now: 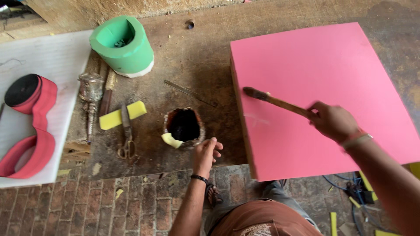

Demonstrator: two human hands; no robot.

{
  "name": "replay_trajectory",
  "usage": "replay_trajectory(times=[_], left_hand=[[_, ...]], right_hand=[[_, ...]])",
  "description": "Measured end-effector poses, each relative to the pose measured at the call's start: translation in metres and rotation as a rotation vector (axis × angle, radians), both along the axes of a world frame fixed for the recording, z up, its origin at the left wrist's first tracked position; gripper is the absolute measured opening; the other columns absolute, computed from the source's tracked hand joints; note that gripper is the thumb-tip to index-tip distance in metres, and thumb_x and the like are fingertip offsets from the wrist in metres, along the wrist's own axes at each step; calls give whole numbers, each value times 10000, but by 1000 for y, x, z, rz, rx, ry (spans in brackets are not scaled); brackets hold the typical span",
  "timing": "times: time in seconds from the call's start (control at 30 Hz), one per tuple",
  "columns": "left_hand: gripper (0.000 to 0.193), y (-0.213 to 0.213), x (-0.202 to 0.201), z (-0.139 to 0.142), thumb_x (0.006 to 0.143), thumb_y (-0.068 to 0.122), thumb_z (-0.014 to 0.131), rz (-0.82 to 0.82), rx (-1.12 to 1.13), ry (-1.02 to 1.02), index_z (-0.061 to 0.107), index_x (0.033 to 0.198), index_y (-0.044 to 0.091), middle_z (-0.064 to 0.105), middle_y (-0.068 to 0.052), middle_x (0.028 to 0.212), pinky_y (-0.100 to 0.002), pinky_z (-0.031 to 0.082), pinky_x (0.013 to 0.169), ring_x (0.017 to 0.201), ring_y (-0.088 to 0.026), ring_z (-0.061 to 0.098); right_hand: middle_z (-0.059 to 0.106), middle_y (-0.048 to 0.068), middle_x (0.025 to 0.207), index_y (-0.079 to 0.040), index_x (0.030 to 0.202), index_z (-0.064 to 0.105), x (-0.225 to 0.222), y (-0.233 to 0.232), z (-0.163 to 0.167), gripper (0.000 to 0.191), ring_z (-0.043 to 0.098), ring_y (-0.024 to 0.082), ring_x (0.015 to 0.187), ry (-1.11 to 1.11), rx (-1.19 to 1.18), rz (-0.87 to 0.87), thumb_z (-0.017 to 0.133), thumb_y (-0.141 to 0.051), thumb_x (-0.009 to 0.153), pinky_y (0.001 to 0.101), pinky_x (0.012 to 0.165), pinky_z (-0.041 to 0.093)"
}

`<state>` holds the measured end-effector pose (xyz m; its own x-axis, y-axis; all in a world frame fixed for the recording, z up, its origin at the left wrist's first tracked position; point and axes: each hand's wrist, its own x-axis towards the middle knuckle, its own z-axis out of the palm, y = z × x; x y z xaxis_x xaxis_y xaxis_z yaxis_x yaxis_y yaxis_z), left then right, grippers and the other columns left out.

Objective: The person presses and aligns a sheet of yellow foam on the floor, cuts a piece of foam with a long knife, and fits a foam pad onto a wooden furniture frame. They then apply glue with a stick from a container onto the edges of a pink foam pad and lift a yellow foam sheet.

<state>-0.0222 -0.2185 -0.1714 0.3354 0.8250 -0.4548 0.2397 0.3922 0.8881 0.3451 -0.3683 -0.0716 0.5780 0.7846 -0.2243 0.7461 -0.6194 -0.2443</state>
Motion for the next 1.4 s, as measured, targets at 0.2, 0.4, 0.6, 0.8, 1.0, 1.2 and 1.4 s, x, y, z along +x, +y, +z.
replay_trajectory(times=[0.2, 0.4, 0.6, 0.8, 1.0, 1.2, 1.4], left_hand=[[370, -23, 122, 15, 990, 406, 607, -161, 313, 55, 769, 840, 109, 775, 5, 772, -264, 553, 508, 558, -80, 691], [349, -46, 207, 12, 965, 340, 675, -337, 638, 157, 724, 705, 111, 679, -46, 590, -333, 481, 469, 492, -153, 627], [366, -17, 259, 2, 905, 278, 718, -233, 1008, 238, 566, 622, 104, 603, -51, 607, -388, 474, 459, 522, -257, 610], [343, -17, 262, 3, 883, 249, 712, -212, 1053, 237, 530, 622, 121, 613, -26, 611, -385, 481, 462, 509, -250, 605], [325, -18, 262, 7, 888, 231, 697, -205, 1036, 248, 537, 628, 119, 627, -29, 618, -382, 487, 468, 516, -249, 610], [361, -17, 262, 7, 900, 237, 689, -232, 1023, 250, 522, 609, 105, 621, -37, 610, -394, 480, 462, 511, -254, 606], [360, -21, 263, 3, 905, 224, 696, -231, 1008, 236, 514, 619, 104, 616, -44, 616, -396, 476, 457, 518, -252, 608]], right_hand=[[699, 90, 693, -183, 1049, 715, 98, 92, -10, 260, 653, 288, 556, -350, 215, 427, 588, -409, 1072, 464, 519, 529], [675, 31, 600, -188, 975, 729, 140, 116, -10, 268, 607, 236, 412, -302, 300, 692, 605, -421, 1023, 411, 389, 485], [685, 15, 625, -201, 979, 763, 176, 178, -41, 273, 626, 203, 453, -400, 412, 715, 647, -440, 1038, 363, 432, 496], [728, -9, 719, -233, 947, 773, 184, 200, -35, 216, 680, 202, 575, -395, 511, 612, 691, -428, 989, 356, 513, 521], [741, -16, 770, -255, 1014, 772, 177, 217, -36, 203, 680, 216, 565, -355, 447, 505, 672, -432, 1016, 393, 516, 548], [746, 25, 812, -246, 974, 758, 155, 228, -39, 199, 701, 259, 649, -349, 426, 366, 683, -426, 1009, 433, 592, 560], [755, 45, 919, -232, 995, 773, 179, 176, -34, 199, 715, 297, 783, -271, 458, 195, 705, -418, 966, 463, 663, 569]])
